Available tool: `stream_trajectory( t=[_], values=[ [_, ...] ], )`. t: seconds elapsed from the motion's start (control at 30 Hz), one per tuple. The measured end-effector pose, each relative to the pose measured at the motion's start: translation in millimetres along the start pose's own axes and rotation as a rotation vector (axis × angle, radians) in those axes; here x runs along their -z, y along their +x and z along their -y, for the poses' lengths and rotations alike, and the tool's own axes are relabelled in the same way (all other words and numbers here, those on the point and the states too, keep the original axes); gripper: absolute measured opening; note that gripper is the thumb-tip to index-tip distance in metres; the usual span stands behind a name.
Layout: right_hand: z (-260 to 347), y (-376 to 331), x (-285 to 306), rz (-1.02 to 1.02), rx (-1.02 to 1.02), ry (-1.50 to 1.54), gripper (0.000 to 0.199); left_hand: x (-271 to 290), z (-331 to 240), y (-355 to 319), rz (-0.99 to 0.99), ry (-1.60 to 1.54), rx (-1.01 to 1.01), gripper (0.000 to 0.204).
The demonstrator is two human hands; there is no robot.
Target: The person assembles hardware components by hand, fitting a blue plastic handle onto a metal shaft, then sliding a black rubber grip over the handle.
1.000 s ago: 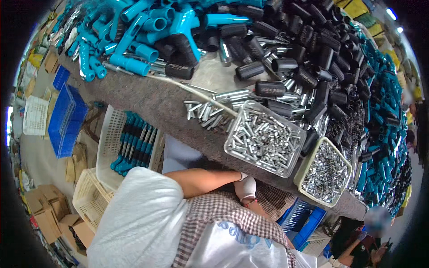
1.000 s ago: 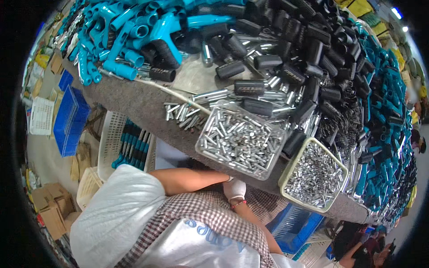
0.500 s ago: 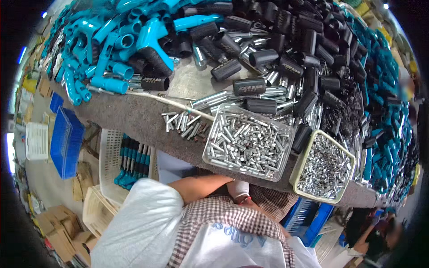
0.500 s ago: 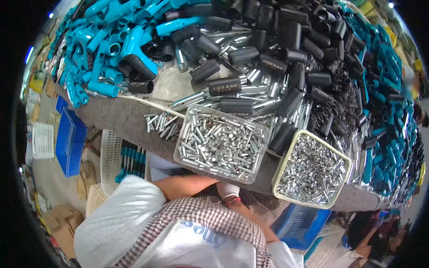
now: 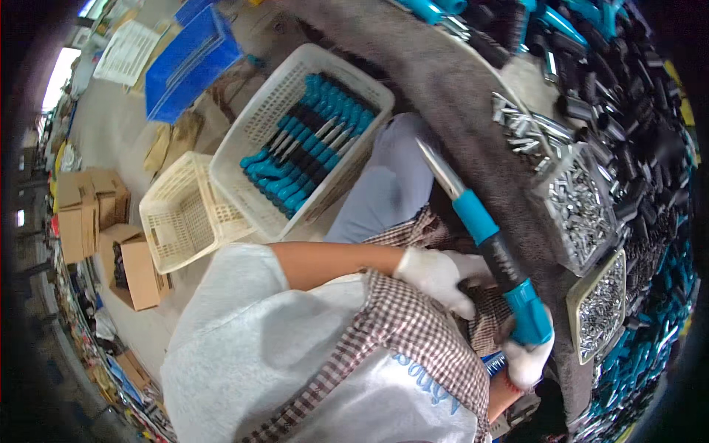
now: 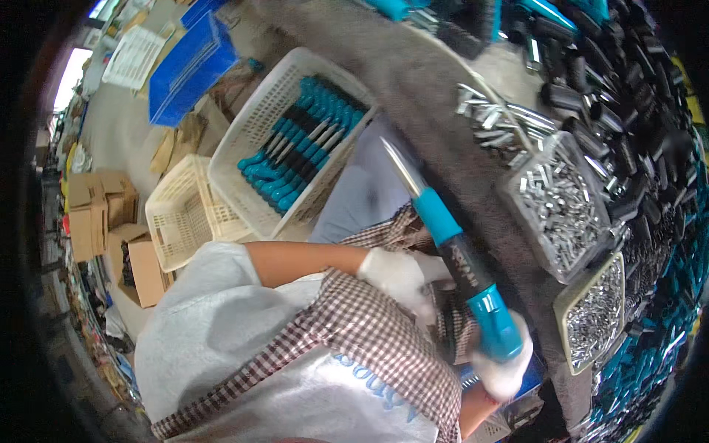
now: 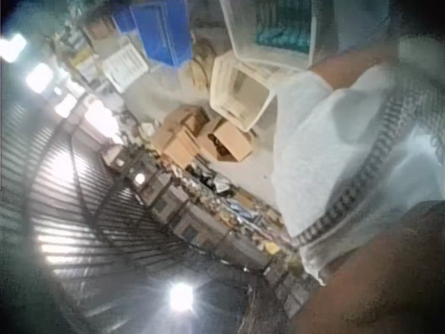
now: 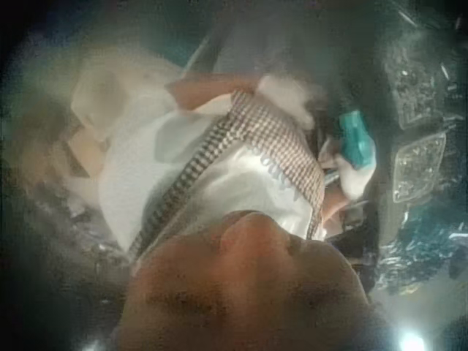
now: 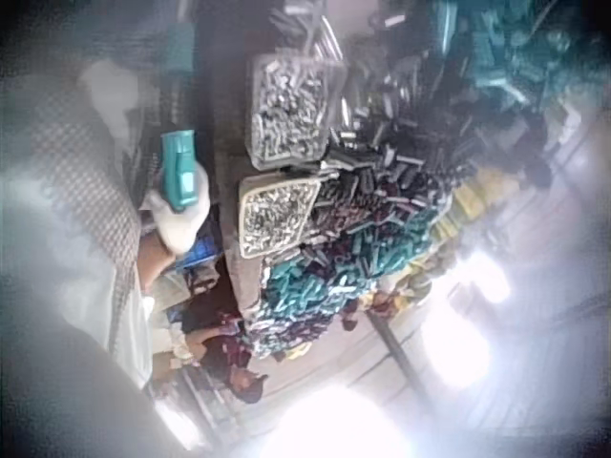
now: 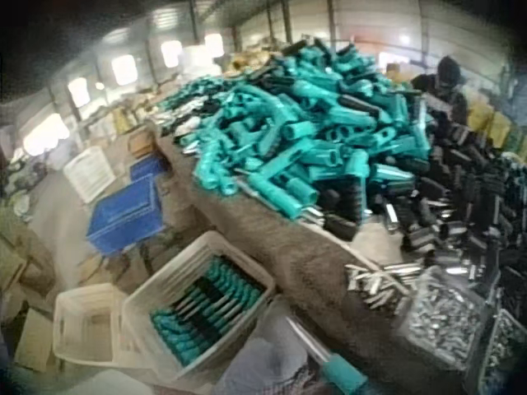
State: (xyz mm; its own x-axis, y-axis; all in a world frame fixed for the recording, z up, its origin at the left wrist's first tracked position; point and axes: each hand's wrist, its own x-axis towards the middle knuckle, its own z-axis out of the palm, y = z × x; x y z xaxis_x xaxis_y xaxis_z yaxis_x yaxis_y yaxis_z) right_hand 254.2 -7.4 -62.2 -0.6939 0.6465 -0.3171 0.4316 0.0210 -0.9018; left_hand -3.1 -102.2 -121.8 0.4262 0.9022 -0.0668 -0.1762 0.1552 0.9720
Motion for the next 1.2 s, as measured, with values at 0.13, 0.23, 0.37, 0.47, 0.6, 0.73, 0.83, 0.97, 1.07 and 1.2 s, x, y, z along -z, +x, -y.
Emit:
stream_trajectory(
  t=[0.13, 0.23, 0.37, 0.47, 0.6, 0.73, 0.83, 0.97, 1.07, 1.2],
  values=[
    [-6.9, 38.3, -93.6, -0.026, -0.154, 0.517, 0.058, 0.2, -22.9, -11.7, -0.347, -0.720, -0.480, 0.058],
    [27.3, 86.4, -131.9, 0.030, 0.134, -0.024, 0.039, 50.4, -8.9, -62.6, -0.871, -0.234, -0.365, 0.027],
    [-1.3, 77.0, -120.2, -0.075, -0.148, 0.128, 0.025, 160.6, 83.1, -189.2, -1.526, 0.213, 0.050, 0.014],
    [-32.0, 67.0, -106.1, -0.183, -0.140, -0.128, 0.022, 208.4, 118.3, -269.8, -1.607, 0.645, 0.686, 0.042],
    [-82.5, 51.9, -98.8, -0.236, -0.305, -0.261, 0.020, 260.6, 198.6, -333.6, -1.250, 0.720, 1.223, 0.051],
    [-97.3, 45.6, -103.8, -0.241, -0.279, -0.442, 0.024, 284.6, 240.2, -336.9, -1.051, 0.721, 1.425, 0.059],
    [-99.6, 42.8, -104.8, -0.263, -0.343, -0.476, 0.030, 284.4, 243.9, -332.4, -0.946, 0.713, 1.354, 0.062],
    [-101.3, 44.3, -105.6, -0.250, -0.371, -0.654, 0.039, 299.2, 250.5, -330.5, -0.825, 0.722, 1.409, 0.076],
    [-114.4, 44.4, -102.3, -0.197, -0.302, -0.733, 0.038, 303.3, 280.7, -366.3, -0.723, 0.633, 1.456, 0.087],
    [-114.0, 49.8, -106.0, -0.144, -0.233, -0.763, 0.034, 312.9, 296.9, -392.5, -0.506, 0.606, 1.526, 0.094]
  ],
)
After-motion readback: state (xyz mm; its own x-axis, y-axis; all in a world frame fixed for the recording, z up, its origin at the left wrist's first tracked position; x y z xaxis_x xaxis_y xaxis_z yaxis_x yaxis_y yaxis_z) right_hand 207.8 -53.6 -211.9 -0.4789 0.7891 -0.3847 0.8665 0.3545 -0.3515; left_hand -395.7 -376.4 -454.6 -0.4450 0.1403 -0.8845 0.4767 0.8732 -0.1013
